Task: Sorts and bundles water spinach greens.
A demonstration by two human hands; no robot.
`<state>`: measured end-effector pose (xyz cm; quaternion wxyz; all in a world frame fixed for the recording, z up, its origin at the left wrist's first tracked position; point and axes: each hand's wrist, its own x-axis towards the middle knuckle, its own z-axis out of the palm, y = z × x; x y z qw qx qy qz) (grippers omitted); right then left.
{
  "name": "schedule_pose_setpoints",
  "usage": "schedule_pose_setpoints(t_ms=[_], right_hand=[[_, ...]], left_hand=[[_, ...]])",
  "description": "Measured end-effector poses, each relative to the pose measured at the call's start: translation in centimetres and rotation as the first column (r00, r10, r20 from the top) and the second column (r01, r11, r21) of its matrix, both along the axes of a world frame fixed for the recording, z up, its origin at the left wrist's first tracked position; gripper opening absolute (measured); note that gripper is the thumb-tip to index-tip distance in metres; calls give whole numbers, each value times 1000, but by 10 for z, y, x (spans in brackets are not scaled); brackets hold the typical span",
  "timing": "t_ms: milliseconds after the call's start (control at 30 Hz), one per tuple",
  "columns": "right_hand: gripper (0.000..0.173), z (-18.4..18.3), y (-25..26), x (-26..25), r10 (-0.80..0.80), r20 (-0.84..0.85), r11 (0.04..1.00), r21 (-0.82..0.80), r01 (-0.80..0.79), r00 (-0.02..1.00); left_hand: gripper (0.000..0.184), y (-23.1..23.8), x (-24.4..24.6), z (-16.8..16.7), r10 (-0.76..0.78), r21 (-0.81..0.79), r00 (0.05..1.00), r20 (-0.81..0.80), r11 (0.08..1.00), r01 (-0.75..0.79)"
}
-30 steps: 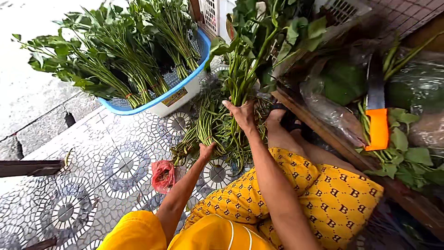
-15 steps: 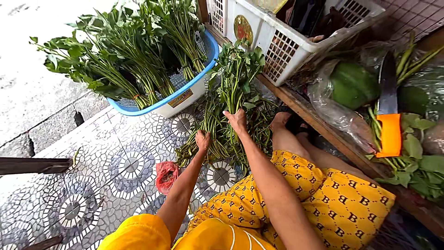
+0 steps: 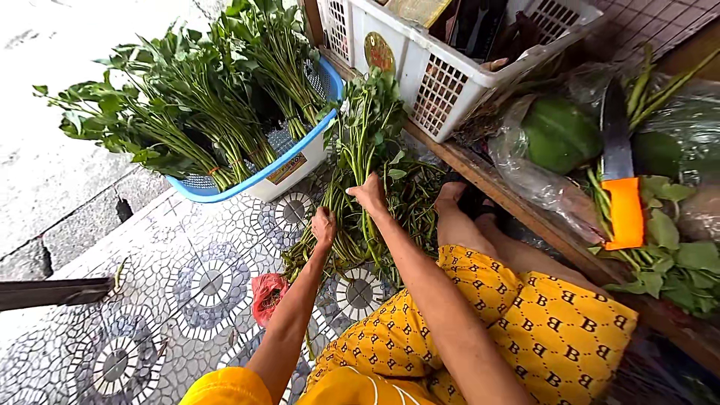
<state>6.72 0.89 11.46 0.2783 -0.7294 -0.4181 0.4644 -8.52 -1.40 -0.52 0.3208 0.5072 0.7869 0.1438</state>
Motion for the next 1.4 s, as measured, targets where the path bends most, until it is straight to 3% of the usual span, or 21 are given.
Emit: schedule_pose_setpoints(t_ms=[233, 333, 433, 600, 767, 900, 967, 1133, 1233, 1300, 1400], right_hand=[[71, -79, -5, -29, 45, -103, 985, -163, -62, 994], [75, -93, -9, -40, 79, -136, 973, -206, -107, 988], [60, -98, -9, -39, 93, -101, 957, -265, -117, 990], [55, -104, -6, -33, 31, -149, 949, -305, -76, 988], [60, -113, -12, -32, 24, -218, 958, -275, -85, 976], [55, -116, -14, -32, 50, -240, 944, -304, -124, 970], [61, -123, -15, -35, 52, -269, 949, -285, -131, 962], [72, -126, -17, -34, 134, -255, 956, -219, -192, 958], [64, -120, -18, -37, 85, -226, 970, -202, -132, 970], [63, -112, -16, -37, 29, -228, 979, -188, -74, 973], [52, -92, -22, -31, 19, -228, 989, -135, -51, 974]], left_hand=[[34, -10, 12, -16, -48, 117, 975, 219, 993, 23], [30, -22, 22, -14, -21, 165, 987, 161, 986, -6], [32, -29, 17, -20, -50, 172, 996, 74, 984, 36], [45, -26, 7, -25, -159, -90, 967, -201, 986, 143], [44, -13, 10, -26, -104, -131, 971, -217, 988, 76], [36, -15, 10, -23, -52, -87, 977, -207, 996, 35], [35, -18, 11, -21, -51, -68, 983, -176, 997, 40], [35, -28, 17, -24, -69, 53, 996, -53, 996, 71], [52, -33, 18, -16, -2, 264, 995, 95, 964, -23], [52, -28, 24, 15, -56, 485, 992, 113, 875, -6], [42, -9, 52, 80, -324, 697, 944, 53, 690, 197]])
